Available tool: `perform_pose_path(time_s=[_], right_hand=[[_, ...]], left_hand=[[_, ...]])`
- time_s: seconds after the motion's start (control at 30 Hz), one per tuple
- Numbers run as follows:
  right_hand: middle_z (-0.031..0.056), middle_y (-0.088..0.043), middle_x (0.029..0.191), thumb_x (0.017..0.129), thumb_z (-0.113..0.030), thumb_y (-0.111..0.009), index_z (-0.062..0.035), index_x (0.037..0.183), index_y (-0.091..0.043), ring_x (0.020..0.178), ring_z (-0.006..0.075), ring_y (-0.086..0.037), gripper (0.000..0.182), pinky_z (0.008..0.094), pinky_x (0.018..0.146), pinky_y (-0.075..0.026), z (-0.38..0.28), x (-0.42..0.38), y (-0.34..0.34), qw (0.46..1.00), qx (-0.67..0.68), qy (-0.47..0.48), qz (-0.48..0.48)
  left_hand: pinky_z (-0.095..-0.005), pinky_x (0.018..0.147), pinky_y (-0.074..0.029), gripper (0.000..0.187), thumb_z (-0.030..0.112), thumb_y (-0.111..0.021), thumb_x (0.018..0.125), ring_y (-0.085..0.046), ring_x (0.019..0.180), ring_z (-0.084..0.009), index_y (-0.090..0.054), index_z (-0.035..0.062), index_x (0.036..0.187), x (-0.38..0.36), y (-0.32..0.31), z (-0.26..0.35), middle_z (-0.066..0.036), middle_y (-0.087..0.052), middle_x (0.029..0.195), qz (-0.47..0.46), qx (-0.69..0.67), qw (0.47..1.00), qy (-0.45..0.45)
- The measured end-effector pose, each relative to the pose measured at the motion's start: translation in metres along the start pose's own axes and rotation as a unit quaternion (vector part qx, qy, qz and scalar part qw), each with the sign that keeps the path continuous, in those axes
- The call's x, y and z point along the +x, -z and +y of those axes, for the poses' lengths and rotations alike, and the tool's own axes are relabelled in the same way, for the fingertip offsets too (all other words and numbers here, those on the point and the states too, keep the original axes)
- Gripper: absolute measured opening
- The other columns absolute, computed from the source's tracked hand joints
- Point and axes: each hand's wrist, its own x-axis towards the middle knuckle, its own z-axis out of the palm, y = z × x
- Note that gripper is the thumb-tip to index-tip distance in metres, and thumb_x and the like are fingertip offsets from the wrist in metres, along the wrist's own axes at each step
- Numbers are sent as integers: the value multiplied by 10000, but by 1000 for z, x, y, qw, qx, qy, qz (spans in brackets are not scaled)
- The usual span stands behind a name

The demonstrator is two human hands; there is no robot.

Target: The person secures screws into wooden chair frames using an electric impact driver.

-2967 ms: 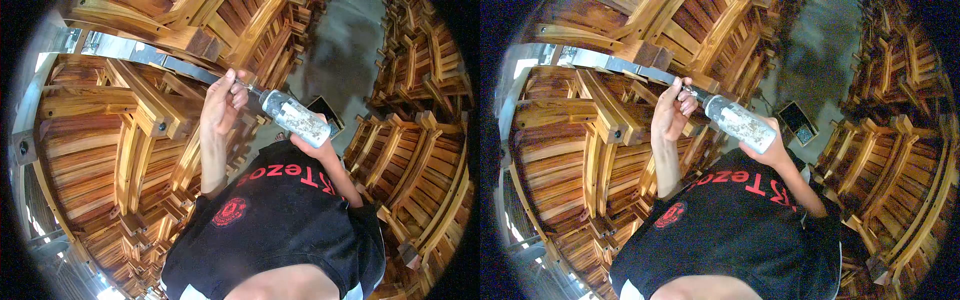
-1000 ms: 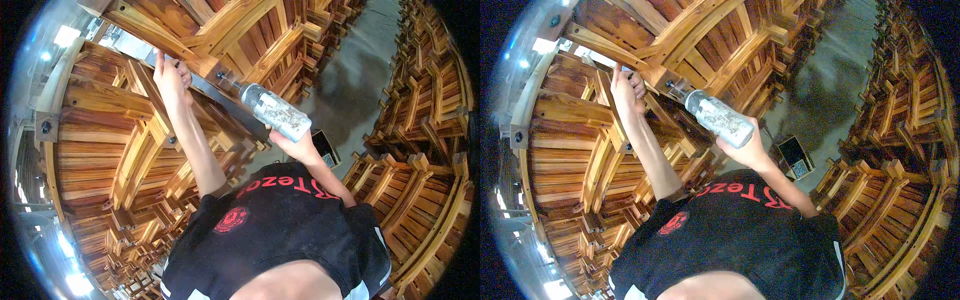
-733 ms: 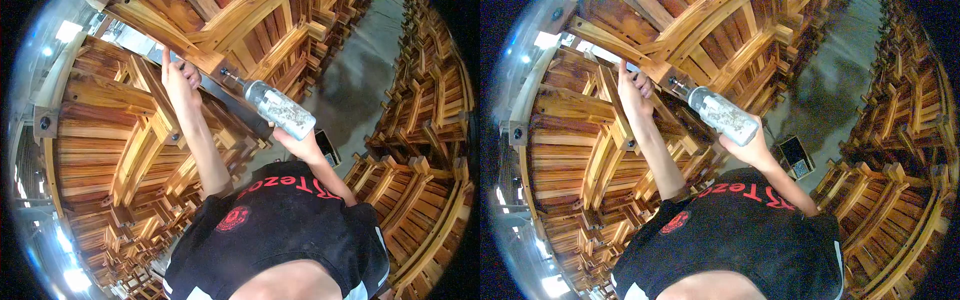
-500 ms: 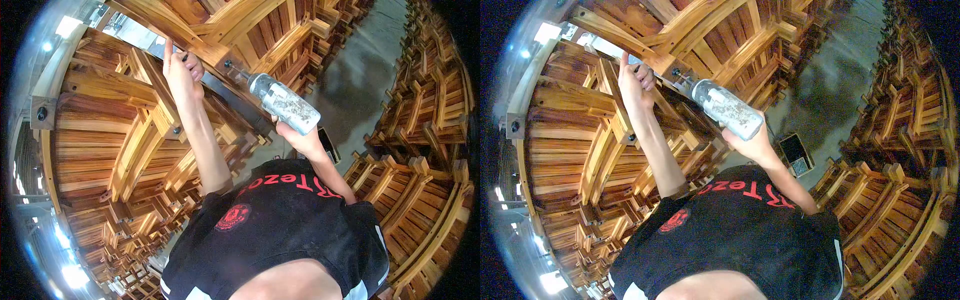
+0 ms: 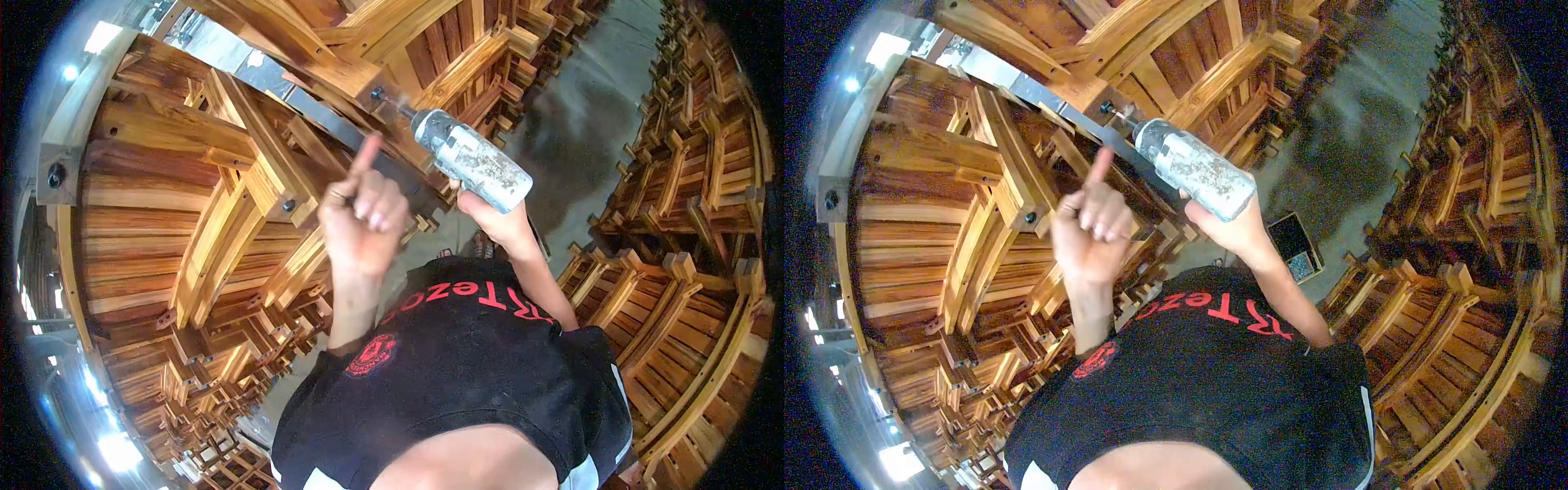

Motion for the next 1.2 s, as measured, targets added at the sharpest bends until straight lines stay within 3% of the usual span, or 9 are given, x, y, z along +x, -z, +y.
perform_pose_path(time_s=[0.17, 0.33, 0.43, 0.63, 0.67, 0.8, 0.9, 1.03, 1.2], right_hand=[[18, -631, 858, 642, 93, -566, -6, 958, -623, 756, 110, -576, 336, 245, 655, -459, 5, -3, -4, 995, 70, -66, 34], [24, -658, 848, 653, 52, -592, -11, 955, -648, 761, 105, -596, 313, 247, 688, -476, 7, -13, 4, 988, 102, -112, 37], [32, -640, 858, 654, 83, -569, 7, 970, -625, 752, 121, -586, 330, 255, 668, -471, 0, -31, 10, 988, 92, -113, 46], [44, -616, 884, 625, 115, -535, 4, 954, -605, 794, 145, -575, 355, 270, 681, -459, 10, -64, 27, 996, -56, -61, -17], [45, -621, 869, 631, 98, -548, -6, 929, -614, 787, 144, -580, 323, 275, 686, -458, 12, -68, 28, 996, -42, -77, -20], [36, -645, 849, 663, 54, -583, -18, 947, -635, 777, 153, -601, 298, 288, 703, -468, 18, -81, 28, 992, -124, -17, -10], [41, -657, 859, 667, 43, -593, -28, 958, -645, 782, 163, -611, 304, 293, 717, -473, 10, -78, 26, 990, -136, 27, -6], [41, -663, 866, 667, 37, -594, -33, 947, -650, 782, 171, -617, 294, 295, 726, -474, 13, -86, 23, 996, -80, -33, 22], [54, -669, 858, 659, 22, -595, -26, 926, -654, 776, 180, -628, 278, 298, 723, -479, 18, -87, 21, 994, -107, -14, 17]], left_hand=[[-268, 536, -376, 527, 50, -431, 771, -404, 603, -138, -394, -30, 1290, -3, 34, -21, -39, -439, 712, 89, 15, 990, 112], [-277, 801, -502, 515, -87, -391, 800, -553, 917, -210, -345, -95, 1313, 10, 60, -16, -193, -534, 1142, 94, 93, 989, 68], [-280, 844, -531, 407, -28, -411, 892, -596, 1018, -280, -328, -140, 1275, 15, 60, -18, -260, -524, 1198, 68, 156, 984, 49], [-275, 825, -541, 335, 88, -490, 928, -604, 1034, -262, -454, -79, 1217, 30, 72, -22, -216, -565, 1176, 122, 190, 974, 32], [-257, 743, -543, 295, 117, -536, 915, -645, 875, -213, -516, -31, 1170, 32, 79, -21, -160, -628, 1080, 136, 191, 971, 48], [-259, 664, -516, 263, 140, -522, 931, -570, 663, -164, -533, -31, 1131, 49, 120, -15, -136, -642, 972, 89, 199, 974, 56], [-264, 689, -519, 267, 118, -484, 943, -584, 760, -183, -505, -64, 1136, 56, 124, -21, -180, -611, 1020, 157, 80, 982, 67], [-281, 742, -519, 290, 54, -438, 933, -596, 858, -222, -448, -91, 1185, 56, 107, -26, -202, -584, 1070, 204, 104, 971, 73], [-227, 661, -474, 273, 80, -517, 915, -561, 827, -144, -495, -35, 1161, 50, 82, -27, -84, -605, 975, 196, 227, 953, 36]])
